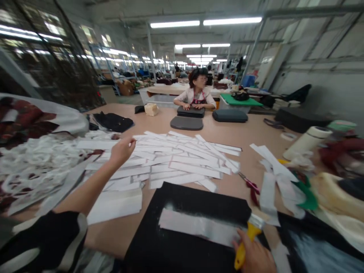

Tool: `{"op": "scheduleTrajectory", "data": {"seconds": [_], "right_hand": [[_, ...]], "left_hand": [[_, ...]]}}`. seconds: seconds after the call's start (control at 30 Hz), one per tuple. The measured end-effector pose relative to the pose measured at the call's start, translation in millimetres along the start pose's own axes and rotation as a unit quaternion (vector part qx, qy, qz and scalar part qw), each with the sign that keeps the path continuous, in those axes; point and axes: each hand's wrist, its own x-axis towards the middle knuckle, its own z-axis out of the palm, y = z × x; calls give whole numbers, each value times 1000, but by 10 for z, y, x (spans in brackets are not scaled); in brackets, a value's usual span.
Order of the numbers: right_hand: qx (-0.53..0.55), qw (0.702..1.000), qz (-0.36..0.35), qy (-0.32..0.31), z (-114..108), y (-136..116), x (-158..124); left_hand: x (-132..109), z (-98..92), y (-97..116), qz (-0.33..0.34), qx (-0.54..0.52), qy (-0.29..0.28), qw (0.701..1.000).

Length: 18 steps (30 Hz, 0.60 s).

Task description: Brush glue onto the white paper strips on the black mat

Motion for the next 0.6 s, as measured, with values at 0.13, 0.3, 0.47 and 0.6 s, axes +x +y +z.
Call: {"op": "scheduleTrajectory", "data": {"seconds": [0.13,0.3,0.47,0.6], "right_hand": [[-25,999,41,-26,-250,-271,180],[90,995,-18,-33,-225,-747,377],[163,976,-103,-104,-110,-1261,527],[141,977,-106,-123,-112,-1197,412]], "left_hand": [[-340,619,88,-2,-8,-95,995],[-1248,903,469,113,-79,-184,973],[-2315,935,789,391,-59,-240,887],[-2579,950,610,423,26,-194,885]]}}
